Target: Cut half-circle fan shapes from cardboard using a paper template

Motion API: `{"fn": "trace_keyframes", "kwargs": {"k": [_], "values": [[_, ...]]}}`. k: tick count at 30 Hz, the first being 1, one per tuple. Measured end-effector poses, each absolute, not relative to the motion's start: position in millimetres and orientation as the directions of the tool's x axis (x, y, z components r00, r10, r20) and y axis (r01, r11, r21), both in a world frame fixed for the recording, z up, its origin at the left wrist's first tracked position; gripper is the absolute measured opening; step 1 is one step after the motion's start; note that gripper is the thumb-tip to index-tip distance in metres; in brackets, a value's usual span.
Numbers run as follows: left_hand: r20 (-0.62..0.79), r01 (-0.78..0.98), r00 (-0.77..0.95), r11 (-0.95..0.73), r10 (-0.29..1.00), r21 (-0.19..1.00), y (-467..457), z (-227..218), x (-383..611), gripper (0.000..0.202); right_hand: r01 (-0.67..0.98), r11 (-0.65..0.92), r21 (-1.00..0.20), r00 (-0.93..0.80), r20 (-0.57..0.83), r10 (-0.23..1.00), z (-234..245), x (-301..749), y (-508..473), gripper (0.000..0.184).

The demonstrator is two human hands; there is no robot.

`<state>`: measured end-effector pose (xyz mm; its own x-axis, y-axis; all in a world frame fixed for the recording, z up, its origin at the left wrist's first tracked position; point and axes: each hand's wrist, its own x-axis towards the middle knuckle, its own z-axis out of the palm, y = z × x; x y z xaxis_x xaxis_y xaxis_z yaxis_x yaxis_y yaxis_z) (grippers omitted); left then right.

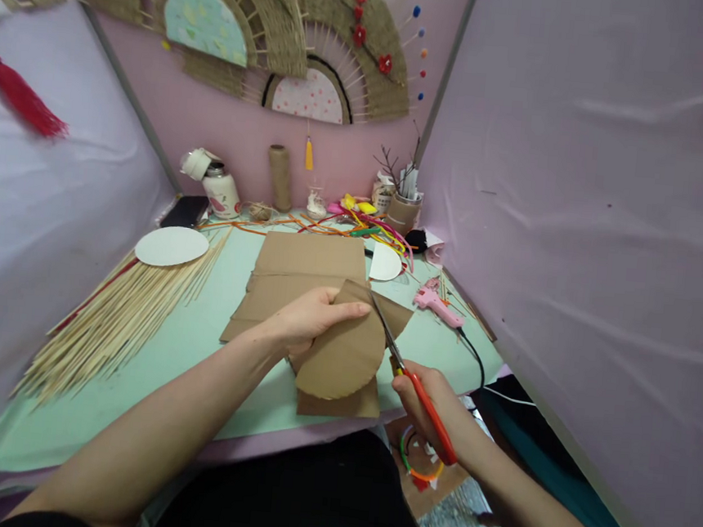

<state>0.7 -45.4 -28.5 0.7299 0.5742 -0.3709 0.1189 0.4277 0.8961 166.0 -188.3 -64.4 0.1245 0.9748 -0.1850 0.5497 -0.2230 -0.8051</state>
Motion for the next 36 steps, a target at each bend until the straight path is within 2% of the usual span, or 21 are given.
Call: {"fn": "trace_keyframes", "kwargs": {"k": [4, 8, 11, 15, 20, 27, 31, 36], "values": [[-0.368, 0.134, 0.729, 0.408, 0.577, 0.903, -44, -25, -2, 0.047, 0.472, -0.241, -0.848, 0.034, -0.255, 0.966, -69, 167, -192, 0.039], [-0.395, 0.186, 0.742, 0.399, 0.542, 0.898, -44, -21, -2, 0.047, 0.392, -0.061, -0.918, -0.147, -0.127, 0.981, -73, 173, -194, 0.054], [-0.404, 0.212, 0.757, 0.39, 0.514, 0.896, -46, -21, -1, 0.045, 0.438, 0.026, -0.899, -0.202, -0.07, 0.977, -69, 177, -193, 0.056], [-0.406, 0.23, 0.773, 0.381, 0.488, 0.895, -47, -20, -1, 0.043, 0.495, 0.046, -0.868, -0.212, -0.069, 0.975, -62, 177, -193, 0.059], [-0.407, 0.225, 0.786, 0.398, 0.466, 0.889, -48, -17, 0, 0.042, 0.466, 0.033, -0.884, -0.198, -0.068, 0.978, -59, 175, -196, 0.067], [-0.374, 0.201, 0.822, 0.396, 0.43, 0.896, -47, -17, 1, 0.039, 0.479, -0.09, -0.873, -0.099, -0.155, 0.983, -62, 175, -201, 0.064], [-0.357, 0.192, 0.835, 0.387, 0.419, 0.902, -47, -18, 0, 0.037, 0.411, -0.173, -0.895, -0.065, -0.218, 0.974, -67, 176, -203, 0.057], [-0.343, 0.194, 0.84, 0.357, 0.422, 0.914, -47, -17, 1, 0.035, 0.391, -0.237, -0.89, -0.016, -0.264, 0.964, -63, 173, -202, 0.038]]}}
